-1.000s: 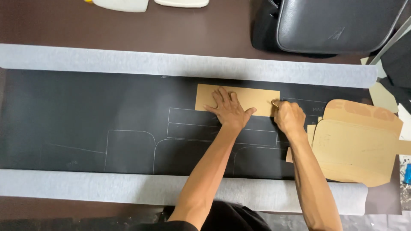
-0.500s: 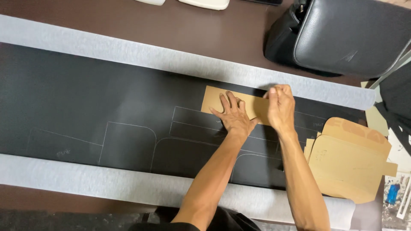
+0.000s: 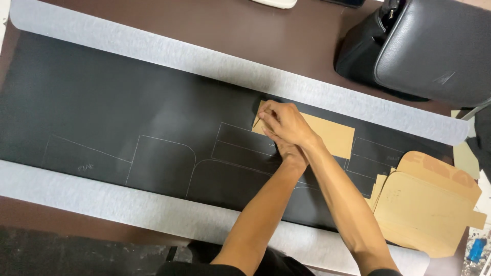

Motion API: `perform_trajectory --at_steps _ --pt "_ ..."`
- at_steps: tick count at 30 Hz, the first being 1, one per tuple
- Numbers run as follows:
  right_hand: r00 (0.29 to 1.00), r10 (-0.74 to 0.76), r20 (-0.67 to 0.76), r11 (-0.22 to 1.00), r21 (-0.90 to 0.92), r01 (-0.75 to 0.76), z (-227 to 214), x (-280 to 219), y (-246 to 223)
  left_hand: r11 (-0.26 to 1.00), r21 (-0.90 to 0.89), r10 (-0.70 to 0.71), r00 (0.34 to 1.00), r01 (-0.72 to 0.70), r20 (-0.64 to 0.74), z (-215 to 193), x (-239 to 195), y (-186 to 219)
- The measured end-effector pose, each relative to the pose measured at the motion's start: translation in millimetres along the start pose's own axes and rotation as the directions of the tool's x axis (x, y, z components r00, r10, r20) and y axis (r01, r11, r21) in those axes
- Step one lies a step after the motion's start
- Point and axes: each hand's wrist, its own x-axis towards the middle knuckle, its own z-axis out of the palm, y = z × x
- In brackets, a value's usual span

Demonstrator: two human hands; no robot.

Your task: Tracing patterns onto a leather sheet, cutting the leather with scissors, and comparing the pieces with a finished bag.

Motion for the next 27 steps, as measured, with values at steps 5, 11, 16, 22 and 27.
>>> perform_trajectory --at_steps 5,11,16,22,27 --pt "0.991 -0.120 0.058 0.986 -0.113 0.126 3.2 6.8 -6.3 1.000 0.015 0.001 1.000 -0.001 -0.017 8.3 5.5 2.9" --pt "0.987 -0.123 0.105 0.970 -0.199 0.142 14.7 8.3 13.7 1.000 0.028 0.003 0.999 -0.002 -0.039 17.0 9.9 3.3" --pt "0.989 -0.109 0.105 0.969 -0.211 0.129 15.8 8.8 17.5 0.999 0.043 0.010 0.998 -0.007 -0.056 24.8 10.2 2.3" --pt "0.989 -0.110 0.103 0.969 -0.211 0.130 17.8 9.2 19.5 0.998 0.057 0.014 0.997 -0.010 -0.079 26.4 12.3 7.7" --pt "0.985 -0.119 0.121 0.960 -0.239 0.145 16.3 10.5 20.2 0.998 0.068 0.017 0.995 -0.011 -0.095 28.3 12.4 8.7"
